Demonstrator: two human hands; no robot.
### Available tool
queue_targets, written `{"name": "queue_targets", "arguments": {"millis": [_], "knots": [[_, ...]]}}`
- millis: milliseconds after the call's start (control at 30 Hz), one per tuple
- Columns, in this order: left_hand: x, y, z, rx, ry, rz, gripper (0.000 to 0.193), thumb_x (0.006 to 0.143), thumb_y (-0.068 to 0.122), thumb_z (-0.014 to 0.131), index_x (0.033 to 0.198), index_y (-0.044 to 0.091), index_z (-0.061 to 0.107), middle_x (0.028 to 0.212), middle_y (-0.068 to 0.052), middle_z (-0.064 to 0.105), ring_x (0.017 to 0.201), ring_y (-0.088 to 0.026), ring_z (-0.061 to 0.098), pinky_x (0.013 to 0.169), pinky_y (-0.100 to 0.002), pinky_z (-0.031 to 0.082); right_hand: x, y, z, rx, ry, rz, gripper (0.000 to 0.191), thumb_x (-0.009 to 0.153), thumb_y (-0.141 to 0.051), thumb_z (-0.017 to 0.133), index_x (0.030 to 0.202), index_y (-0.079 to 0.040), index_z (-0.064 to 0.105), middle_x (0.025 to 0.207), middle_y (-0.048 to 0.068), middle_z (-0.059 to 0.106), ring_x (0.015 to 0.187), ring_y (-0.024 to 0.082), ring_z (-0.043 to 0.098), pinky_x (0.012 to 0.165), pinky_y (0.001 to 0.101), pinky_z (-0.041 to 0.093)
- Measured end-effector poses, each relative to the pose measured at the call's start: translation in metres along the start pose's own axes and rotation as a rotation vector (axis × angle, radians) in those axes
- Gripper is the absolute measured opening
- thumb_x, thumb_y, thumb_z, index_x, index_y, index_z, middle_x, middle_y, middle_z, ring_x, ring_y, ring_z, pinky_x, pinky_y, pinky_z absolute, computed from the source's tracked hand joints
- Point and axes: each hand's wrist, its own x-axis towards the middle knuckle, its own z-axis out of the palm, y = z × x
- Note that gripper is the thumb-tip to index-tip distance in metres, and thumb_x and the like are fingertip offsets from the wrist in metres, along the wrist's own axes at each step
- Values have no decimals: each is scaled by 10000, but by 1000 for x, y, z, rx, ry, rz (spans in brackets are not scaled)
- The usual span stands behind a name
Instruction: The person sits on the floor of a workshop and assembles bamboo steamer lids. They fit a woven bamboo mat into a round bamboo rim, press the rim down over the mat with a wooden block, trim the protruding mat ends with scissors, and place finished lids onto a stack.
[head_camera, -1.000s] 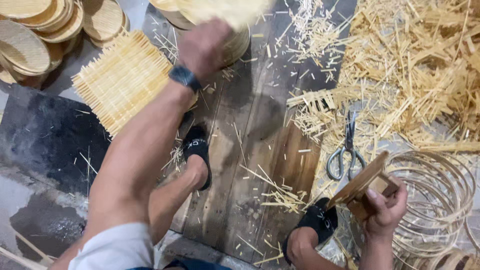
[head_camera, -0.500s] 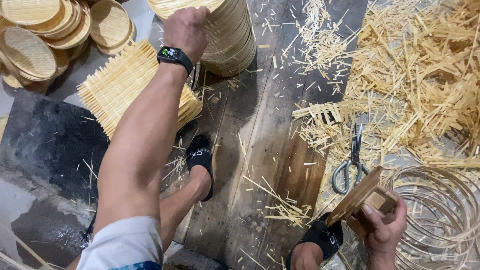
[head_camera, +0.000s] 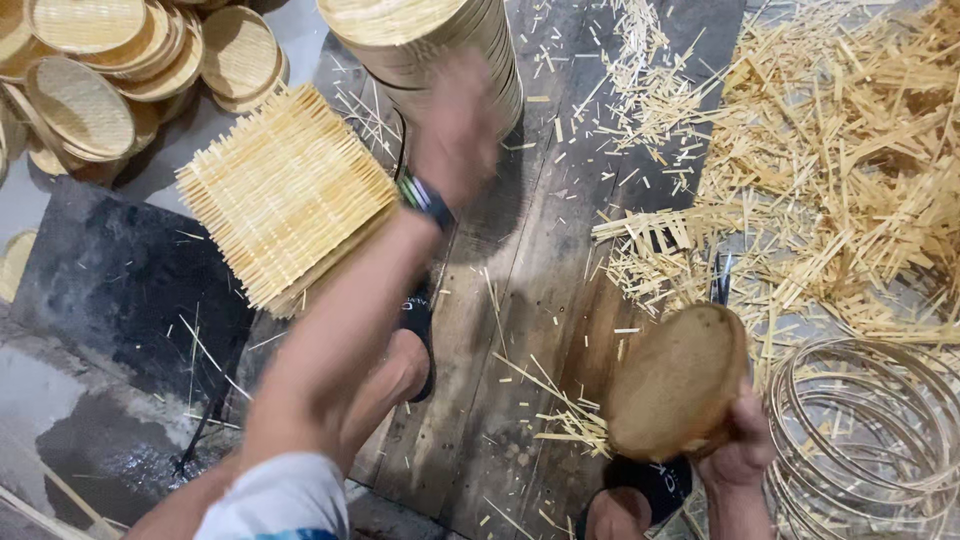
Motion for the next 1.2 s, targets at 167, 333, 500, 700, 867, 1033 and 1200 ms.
{"name": "queue_targets", "arguments": {"millis": [167,333,500,700,867,1033,1200], "knots": [[-181,132,98,-1043,-474,-1291,488,1006,383,658,1331,21,674,1240,-90,739,1093,-135,649,980,-326,523,26,23,15,-31,-32,140,733,1015,-503,457,1573,-37,365,1521,198,476,1328,328,523,1077,461,457],[-241,106,121,-894,-73,-1446,412,960,218,668,1326,30,693,1190,-79,758,1016,-126,673,910,-299,541,50,62,1,-365,120,290,542,1061,-409,459,1415,-13,567,1261,131,656,1058,219,616,854,382,491],[-199,50,63,-339,-240,-843,458,863,182,785,1282,17,702,1247,-160,735,1151,-241,681,1005,-364,526,47,99,-19,-339,173,312,296,1066,-221,523,1243,-6,627,1053,49,698,875,131,663,719,302,560],[-110,-60,-124,667,-332,-451,888,531,299,904,1309,2,597,1306,-272,590,1251,-451,548,1036,-547,449,25,100,-54,-437,228,231,289,1098,-227,551,1205,9,678,1003,83,723,843,174,661,711,302,531],[-105,-72,-190,481,-702,-887,644,737,288,914,1283,48,671,1202,-218,702,1124,-370,673,993,-451,523,14,98,-70,-595,264,169,305,1074,-264,585,1209,-22,713,1045,53,736,950,166,670,782,323,521],[-73,-58,-228,638,-416,-457,228,946,127,677,1117,182,818,925,-141,762,787,-298,725,775,-444,577,4,85,-56,-1396,228,-447,320,1032,-265,661,1219,-12,717,1271,199,673,1158,331,631,989,416,483],[-36,29,-226,666,-420,172,38,851,129,713,813,130,717,799,-88,686,793,-288,683,676,-419,554,2,54,-31,-1097,175,-328,380,1037,-304,583,1263,-9,664,1329,207,641,1274,330,590,1074,428,441]]}}
